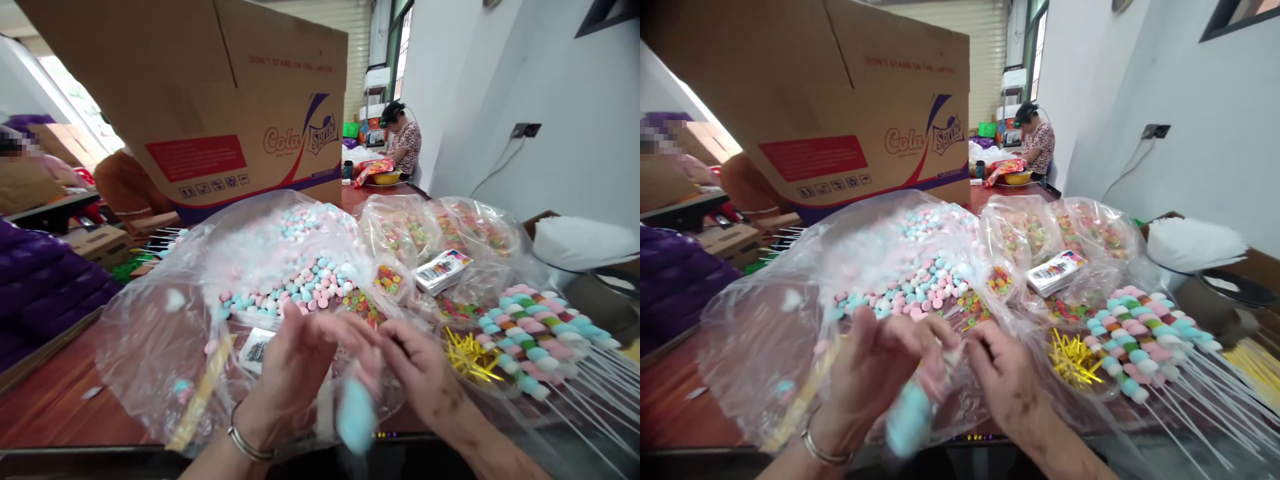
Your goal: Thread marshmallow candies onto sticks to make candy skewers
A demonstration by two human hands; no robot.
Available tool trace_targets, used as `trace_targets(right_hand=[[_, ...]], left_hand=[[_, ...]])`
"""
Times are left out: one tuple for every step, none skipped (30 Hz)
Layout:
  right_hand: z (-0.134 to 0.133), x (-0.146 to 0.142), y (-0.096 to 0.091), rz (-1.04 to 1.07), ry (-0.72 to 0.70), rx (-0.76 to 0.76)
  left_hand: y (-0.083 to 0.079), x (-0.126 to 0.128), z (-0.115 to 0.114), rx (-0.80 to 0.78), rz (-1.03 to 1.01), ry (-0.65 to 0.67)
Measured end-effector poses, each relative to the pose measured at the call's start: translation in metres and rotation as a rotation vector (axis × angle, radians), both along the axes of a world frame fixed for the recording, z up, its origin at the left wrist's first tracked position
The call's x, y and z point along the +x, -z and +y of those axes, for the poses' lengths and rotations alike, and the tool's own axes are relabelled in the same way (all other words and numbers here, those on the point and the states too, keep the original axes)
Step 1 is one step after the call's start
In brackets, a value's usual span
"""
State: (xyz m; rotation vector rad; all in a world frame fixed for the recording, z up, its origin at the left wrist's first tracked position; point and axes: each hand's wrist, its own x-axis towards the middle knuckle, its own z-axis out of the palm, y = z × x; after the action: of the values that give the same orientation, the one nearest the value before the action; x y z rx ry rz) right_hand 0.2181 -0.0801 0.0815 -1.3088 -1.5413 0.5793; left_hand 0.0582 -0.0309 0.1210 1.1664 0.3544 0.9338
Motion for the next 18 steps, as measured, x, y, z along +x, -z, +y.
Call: trace_targets(right_hand=[[0.001, 0.002, 0.000, 0.026, 0.021, -0.032], [0.002, 0.003, -0.002, 0.041, 0.033, -0.029], [0.001, 0.002, -0.002, 0.050, 0.030, -0.003], [0.000, -0.001, -0.003, 0.061, 0.003, 0.016], [-0.003, -0.005, -0.002, 0.086, -0.046, 0.012], [-0.006, -0.012, 0.001, 0.140, -0.106, -0.029], [-0.009, -0.020, 0.005, 0.227, -0.168, -0.116], [-0.012, -0.028, 0.010, 0.343, -0.218, -0.236], [-0.015, -0.035, 0.015, 0.461, -0.264, -0.362], [-0.017, -0.042, 0.020, 0.555, -0.299, -0.467], [-0.018, -0.047, 0.024, 0.602, -0.336, -0.531], [-0.020, -0.050, 0.028, 0.589, -0.378, -0.545], [-0.021, -0.051, 0.030, 0.519, -0.422, -0.510], [-0.022, -0.050, 0.032, 0.414, -0.463, -0.441], [-0.023, -0.047, 0.033, 0.298, -0.497, -0.363], [-0.025, -0.042, 0.034, 0.196, -0.520, -0.300], [-0.026, -0.035, 0.036, 0.119, -0.526, -0.271], [-0.028, -0.028, 0.038, 0.071, -0.512, -0.278]], left_hand=[[-0.001, -0.005, 0.000, 0.083, 0.107, 0.069], [0.001, -0.009, -0.002, 0.118, 0.225, 0.094], [0.005, -0.010, -0.004, 0.118, 0.325, 0.080], [0.010, -0.010, -0.006, 0.080, 0.381, 0.031], [0.016, -0.008, -0.009, 0.015, 0.363, -0.039], [0.021, -0.006, -0.012, -0.049, 0.319, -0.095], [0.024, -0.003, -0.015, -0.095, 0.281, -0.144], [0.027, -0.001, -0.020, -0.102, 0.270, -0.196], [0.029, 0.002, -0.024, -0.076, 0.279, -0.254], [0.030, 0.004, -0.029, -0.026, 0.305, -0.328], [0.031, 0.005, -0.033, 0.029, 0.322, -0.411], [0.032, 0.005, -0.037, 0.063, 0.328, -0.494], [0.032, 0.002, -0.039, 0.070, 0.317, -0.571], [0.033, -0.003, -0.040, 0.053, 0.303, -0.642], [0.033, -0.012, -0.041, 0.019, 0.293, -0.710], [0.033, -0.026, -0.042, -0.011, 0.284, -0.789], [0.032, -0.045, -0.045, -0.021, 0.334, -0.887], [0.031, -0.068, -0.050, -0.002, 0.382, -1.012]])
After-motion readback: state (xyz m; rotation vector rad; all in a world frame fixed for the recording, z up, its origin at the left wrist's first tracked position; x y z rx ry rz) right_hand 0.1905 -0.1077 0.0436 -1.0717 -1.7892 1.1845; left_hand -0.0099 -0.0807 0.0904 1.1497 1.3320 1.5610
